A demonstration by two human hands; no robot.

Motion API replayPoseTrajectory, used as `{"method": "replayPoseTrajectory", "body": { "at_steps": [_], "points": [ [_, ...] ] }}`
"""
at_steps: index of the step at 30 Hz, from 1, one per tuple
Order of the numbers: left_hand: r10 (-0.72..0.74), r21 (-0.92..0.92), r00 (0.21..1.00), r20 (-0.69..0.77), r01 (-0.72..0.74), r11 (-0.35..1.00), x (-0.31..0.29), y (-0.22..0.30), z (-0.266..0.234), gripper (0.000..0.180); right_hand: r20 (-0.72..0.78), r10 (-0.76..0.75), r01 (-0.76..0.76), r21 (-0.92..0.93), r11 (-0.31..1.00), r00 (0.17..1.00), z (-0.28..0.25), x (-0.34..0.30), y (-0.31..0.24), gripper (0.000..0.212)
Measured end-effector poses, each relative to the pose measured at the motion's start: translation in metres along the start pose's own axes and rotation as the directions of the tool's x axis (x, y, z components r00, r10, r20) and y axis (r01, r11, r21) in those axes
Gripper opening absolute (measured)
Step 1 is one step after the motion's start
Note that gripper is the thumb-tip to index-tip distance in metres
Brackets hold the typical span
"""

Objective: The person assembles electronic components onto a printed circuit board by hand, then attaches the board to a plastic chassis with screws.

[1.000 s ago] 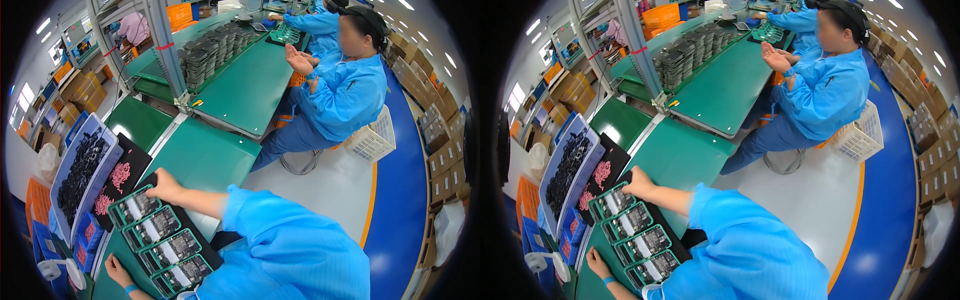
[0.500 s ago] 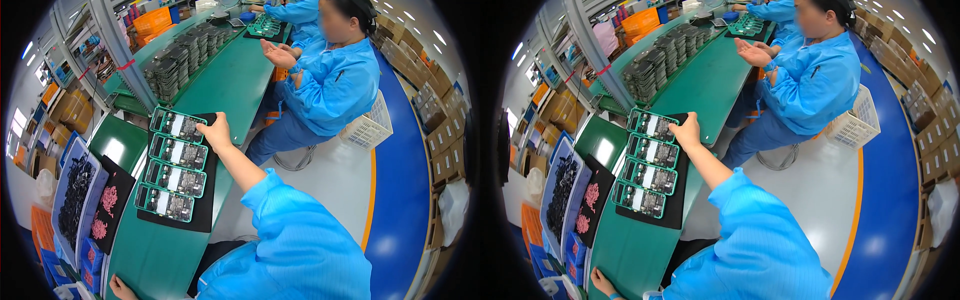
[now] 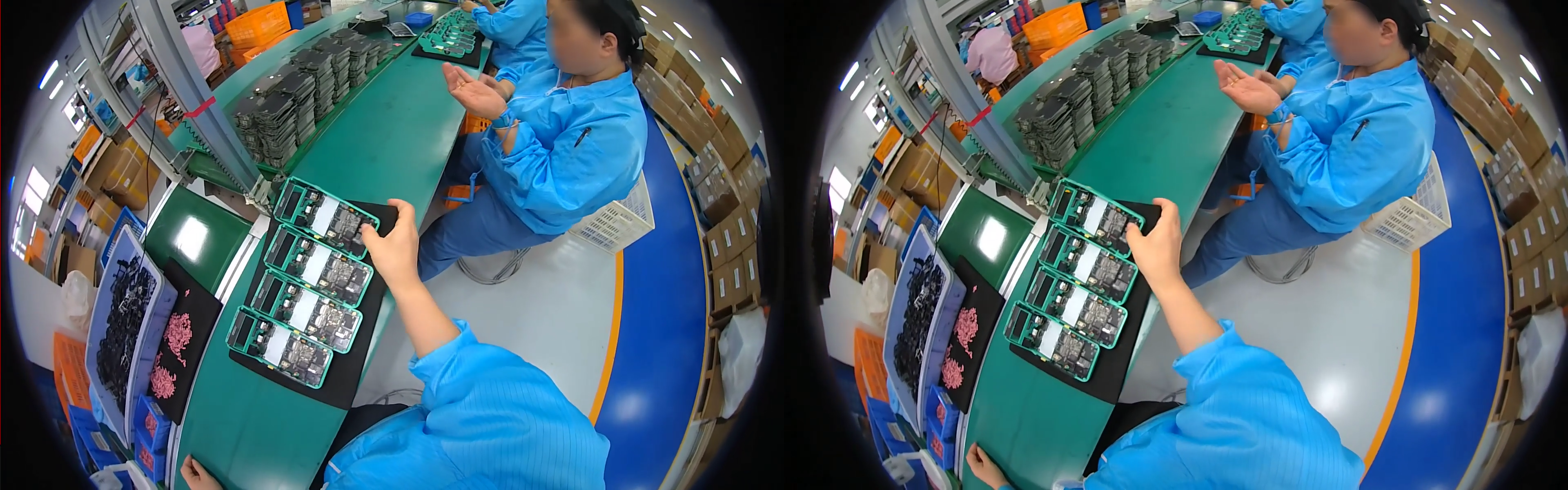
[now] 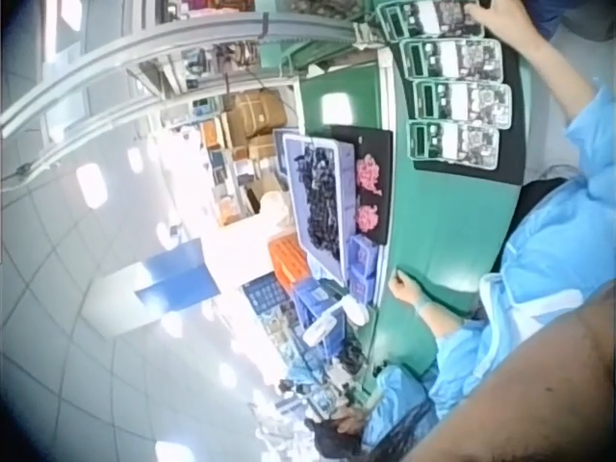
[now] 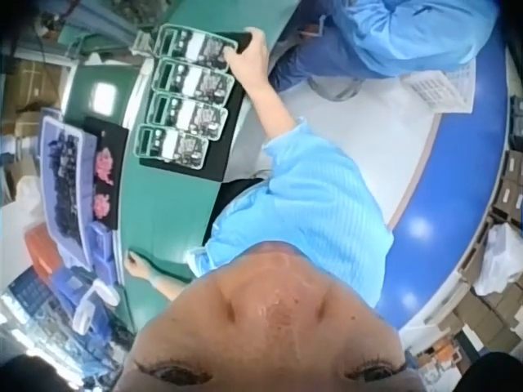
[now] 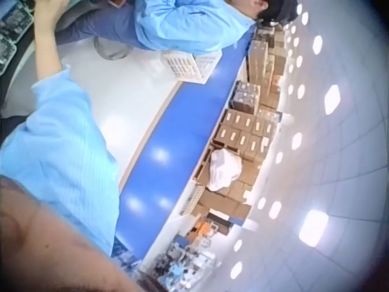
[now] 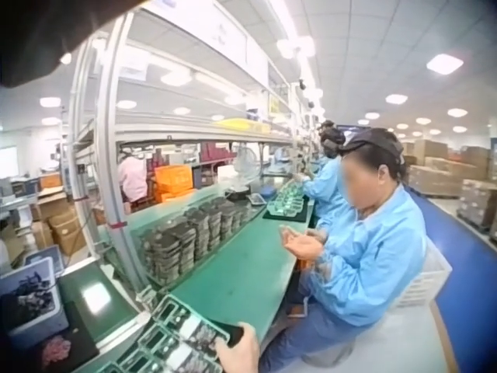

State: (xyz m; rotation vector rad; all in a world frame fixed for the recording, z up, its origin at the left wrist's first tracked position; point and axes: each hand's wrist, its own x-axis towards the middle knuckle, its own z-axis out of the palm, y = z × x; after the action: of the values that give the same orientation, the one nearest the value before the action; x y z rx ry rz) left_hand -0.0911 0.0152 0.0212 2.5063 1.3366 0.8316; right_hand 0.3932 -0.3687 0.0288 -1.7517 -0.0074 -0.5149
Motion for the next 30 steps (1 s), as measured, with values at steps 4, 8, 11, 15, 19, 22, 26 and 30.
{"method": "replayPoseTrajectory", "body": {
  "at_steps": [4,8,11,15,19,22,26,30],
  "points": [
    [-0.006,-0.03,1.0,-0.007,0.006,1.0,0.001,-0.002,0.0,0.025,0.19,-0.254,0.305,-0.324,0.896,0.948,-0.009,0.022,0.013,0.059],
    [-0.007,-0.016,1.0,0.003,0.007,1.0,0.003,0.009,-0.003,0.025,0.127,0.274,-0.301,0.34,0.891,0.953,-0.031,0.134,0.036,0.071],
    [-0.033,0.0,0.999,0.013,0.033,0.999,0.005,0.007,-0.001,0.026,0.024,0.357,-0.202,0.859,0.471,0.934,-0.048,0.217,0.049,0.083],
    [0.011,0.001,1.0,-0.012,-0.011,1.0,0.006,0.0,0.005,0.027,0.093,0.29,-0.124,0.988,0.092,0.952,-0.068,0.285,0.062,0.065],
    [0.001,0.045,1.0,-0.028,0.001,0.999,0.004,-0.008,0.004,0.028,-0.028,0.389,-0.033,0.988,0.148,0.921,-0.05,0.275,0.063,0.037],
    [-0.014,0.046,0.999,-0.042,0.016,0.999,0.002,-0.007,0.002,0.028,-0.047,0.264,-0.022,0.967,0.253,0.963,-0.053,0.237,0.062,0.036],
    [-0.002,0.075,0.999,-0.033,0.004,0.997,0.005,-0.004,0.003,0.026,0.02,0.119,-0.062,0.929,0.364,0.993,-0.058,0.181,0.066,0.04],
    [-0.012,0.105,1.0,-0.02,0.014,0.994,0.007,-0.017,0.004,0.025,0.116,0.063,-0.131,0.904,0.407,0.991,-0.069,0.108,0.059,0.049]
  ]
}}
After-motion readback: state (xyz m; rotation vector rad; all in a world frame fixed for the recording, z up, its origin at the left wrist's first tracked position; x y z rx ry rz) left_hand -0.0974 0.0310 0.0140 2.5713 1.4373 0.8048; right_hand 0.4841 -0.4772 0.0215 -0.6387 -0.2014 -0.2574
